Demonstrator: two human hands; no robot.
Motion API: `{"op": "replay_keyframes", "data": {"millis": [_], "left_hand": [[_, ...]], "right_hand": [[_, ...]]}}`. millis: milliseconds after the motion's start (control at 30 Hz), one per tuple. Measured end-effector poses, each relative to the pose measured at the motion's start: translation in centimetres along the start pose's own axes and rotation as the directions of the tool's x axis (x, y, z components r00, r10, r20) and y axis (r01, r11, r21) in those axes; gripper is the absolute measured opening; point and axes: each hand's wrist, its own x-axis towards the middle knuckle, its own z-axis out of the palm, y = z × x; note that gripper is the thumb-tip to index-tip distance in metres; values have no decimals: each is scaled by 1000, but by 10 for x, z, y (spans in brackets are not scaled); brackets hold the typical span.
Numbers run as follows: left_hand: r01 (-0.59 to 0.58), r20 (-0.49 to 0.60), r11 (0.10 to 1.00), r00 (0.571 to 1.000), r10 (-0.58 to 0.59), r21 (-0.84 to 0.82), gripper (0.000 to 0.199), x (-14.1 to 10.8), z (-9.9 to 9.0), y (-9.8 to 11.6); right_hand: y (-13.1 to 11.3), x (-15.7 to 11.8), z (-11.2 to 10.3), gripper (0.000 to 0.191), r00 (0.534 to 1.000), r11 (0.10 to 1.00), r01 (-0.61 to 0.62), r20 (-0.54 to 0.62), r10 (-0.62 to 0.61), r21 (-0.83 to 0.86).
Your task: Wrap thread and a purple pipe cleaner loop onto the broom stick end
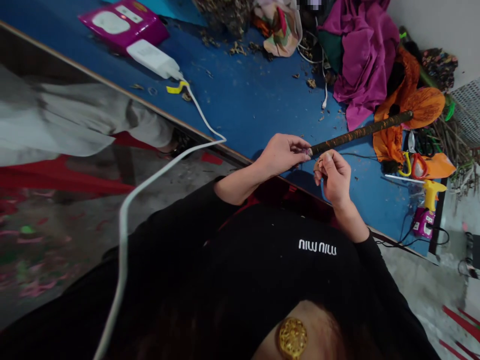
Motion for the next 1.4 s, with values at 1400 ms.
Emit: {"op": "replay_keyframes", "data": {"millis": [1400], "left_hand": [[-132, 103, 576, 991, 82, 807, 34, -24, 15, 15]], "right_hand": [[7, 103, 4, 37, 990, 949, -78, 85, 109, -307]]}}
